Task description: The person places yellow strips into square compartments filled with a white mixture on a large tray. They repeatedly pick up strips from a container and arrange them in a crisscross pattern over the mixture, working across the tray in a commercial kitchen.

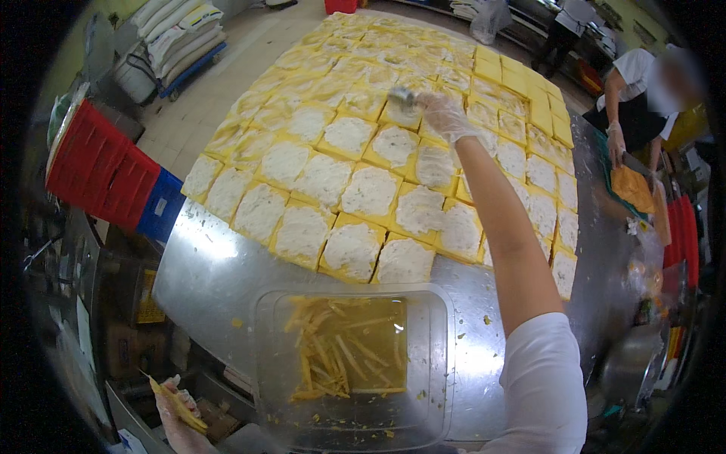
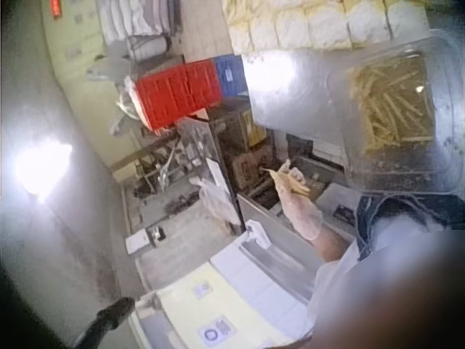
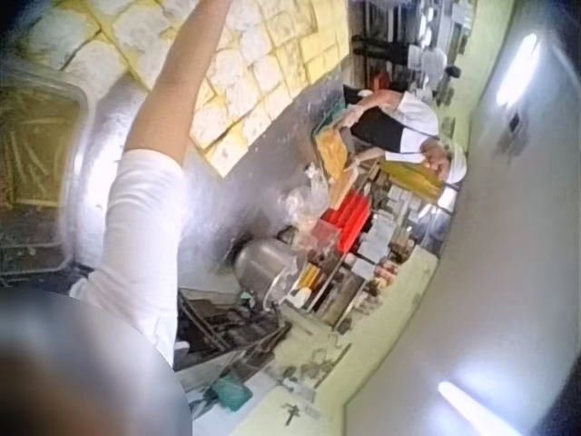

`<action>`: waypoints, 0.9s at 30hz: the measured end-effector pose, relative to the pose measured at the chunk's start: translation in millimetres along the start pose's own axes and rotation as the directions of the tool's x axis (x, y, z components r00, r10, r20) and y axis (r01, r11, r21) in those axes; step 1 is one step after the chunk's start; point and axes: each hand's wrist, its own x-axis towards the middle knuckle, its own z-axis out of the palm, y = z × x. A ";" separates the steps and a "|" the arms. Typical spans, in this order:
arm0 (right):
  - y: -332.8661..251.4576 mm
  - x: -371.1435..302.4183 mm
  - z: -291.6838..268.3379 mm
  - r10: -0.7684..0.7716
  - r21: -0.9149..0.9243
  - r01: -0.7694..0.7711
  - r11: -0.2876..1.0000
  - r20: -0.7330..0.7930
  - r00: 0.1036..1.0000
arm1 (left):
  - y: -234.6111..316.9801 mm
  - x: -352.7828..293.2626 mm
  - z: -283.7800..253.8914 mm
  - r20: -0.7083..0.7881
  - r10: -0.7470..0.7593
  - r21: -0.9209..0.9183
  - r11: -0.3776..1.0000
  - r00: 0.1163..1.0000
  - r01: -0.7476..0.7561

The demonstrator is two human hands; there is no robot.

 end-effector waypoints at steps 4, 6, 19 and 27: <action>8.7 -10.4 -18.9 0.086 0.040 -0.083 0.996 -0.089 0.992 | -2.3 1.5 0.1 0.016 0.001 -0.006 1.000 1.000 -0.001; 24.9 -22.3 -33.7 0.096 0.126 -0.070 0.990 -0.220 0.971 | -5.1 0.0 -2.0 0.016 -0.010 -0.007 1.000 1.000 0.010; 56.1 -81.9 -55.8 0.318 0.373 -0.239 0.897 -0.166 0.934 | 3.9 4.0 11.3 0.164 0.066 -0.012 0.998 0.984 -0.065; 64.5 -299.2 -311.5 0.560 0.707 -0.161 0.689 -0.378 0.737 | 24.3 17.4 54.0 0.281 0.266 -0.209 0.955 0.922 -0.212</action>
